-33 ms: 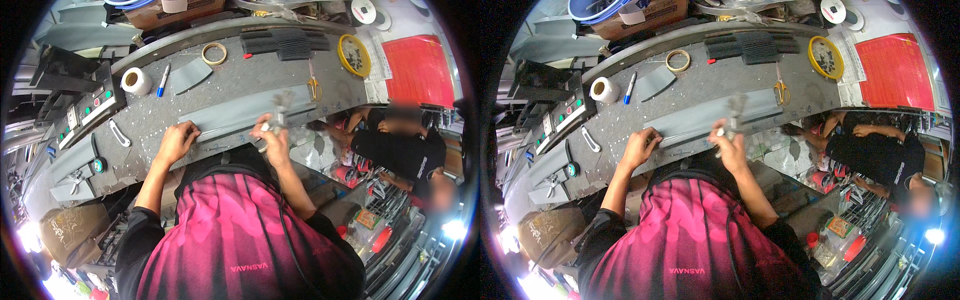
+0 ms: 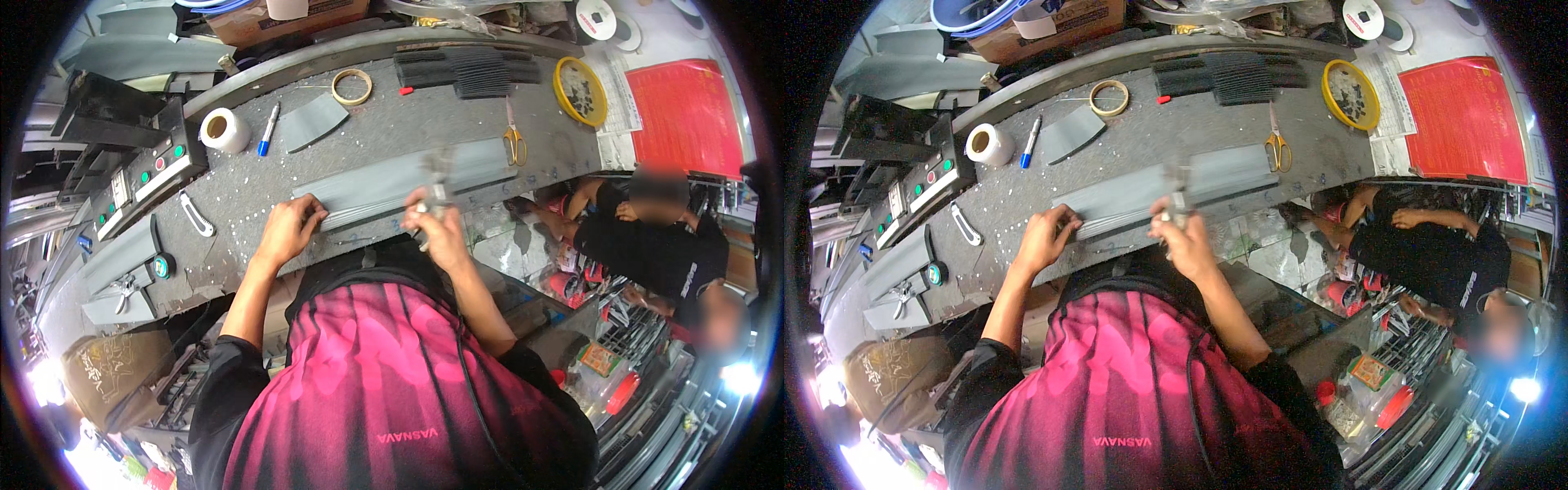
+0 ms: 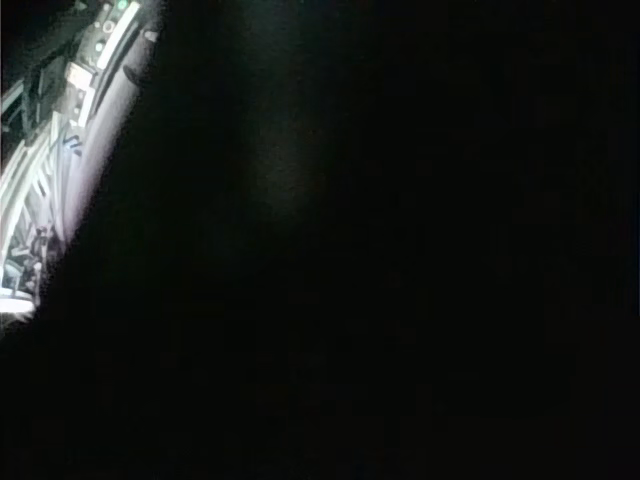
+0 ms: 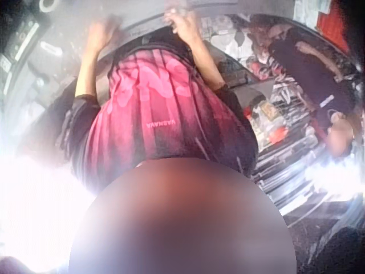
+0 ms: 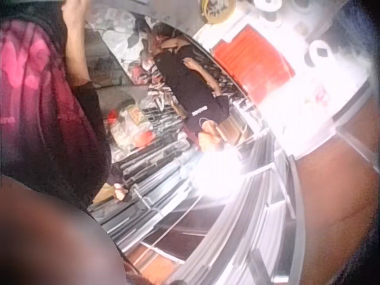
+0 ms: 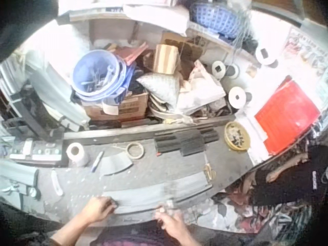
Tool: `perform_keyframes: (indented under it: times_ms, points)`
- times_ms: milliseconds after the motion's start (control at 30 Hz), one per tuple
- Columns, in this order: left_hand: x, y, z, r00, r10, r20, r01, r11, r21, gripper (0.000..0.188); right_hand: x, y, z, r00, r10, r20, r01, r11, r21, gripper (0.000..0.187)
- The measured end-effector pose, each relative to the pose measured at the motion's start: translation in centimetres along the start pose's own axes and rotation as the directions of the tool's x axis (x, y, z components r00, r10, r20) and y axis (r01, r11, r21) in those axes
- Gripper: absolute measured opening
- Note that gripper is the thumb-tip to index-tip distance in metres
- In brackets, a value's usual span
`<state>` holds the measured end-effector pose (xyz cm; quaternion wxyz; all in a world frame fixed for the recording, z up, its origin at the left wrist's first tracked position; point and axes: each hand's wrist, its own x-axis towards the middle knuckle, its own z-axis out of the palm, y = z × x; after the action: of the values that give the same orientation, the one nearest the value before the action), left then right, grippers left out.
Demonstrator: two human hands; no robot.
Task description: The person cuts gray plastic profile pieces with scissors, then uses a crimping tool to attach small metal clips to the ends of the pieces. The person repeats this sequence on several profile segments on a cluttered workbench.
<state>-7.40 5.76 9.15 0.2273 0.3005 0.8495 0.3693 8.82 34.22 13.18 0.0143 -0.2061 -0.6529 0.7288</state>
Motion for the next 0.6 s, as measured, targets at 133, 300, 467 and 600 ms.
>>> perform_keyframes:
  times_ms: [133, 300, 467, 600]
  points:
    - [0.7, 0.7, -0.7, 0.998, -0.062, -0.034, 0.062, 0.998, 0.005, 0.018, 0.8, 0.0, 2.4, 0.891, 0.244, 0.383, -0.151, 0.955, -0.256, 0.03]
    - [1.9, -0.2, -1.0, 0.994, -0.113, -0.003, 0.112, 0.99, -0.089, 0.017, 0.9, 2.9, 5.1, 0.864, 0.338, 0.372, -0.128, 0.864, -0.487, 0.035]
    - [2.2, -1.4, -0.6, 0.997, 0.056, -0.057, -0.06, 0.996, -0.063, 0.017, -0.4, 4.5, 6.8, 0.868, 0.438, 0.233, -0.256, 0.798, -0.545, 0.033]
    - [1.7, -1.9, -0.1, 0.989, 0.132, -0.059, -0.135, 0.99, -0.041, 0.015, -1.7, 3.9, 7.7, 0.848, 0.509, 0.149, -0.343, 0.74, -0.579, 0.034]
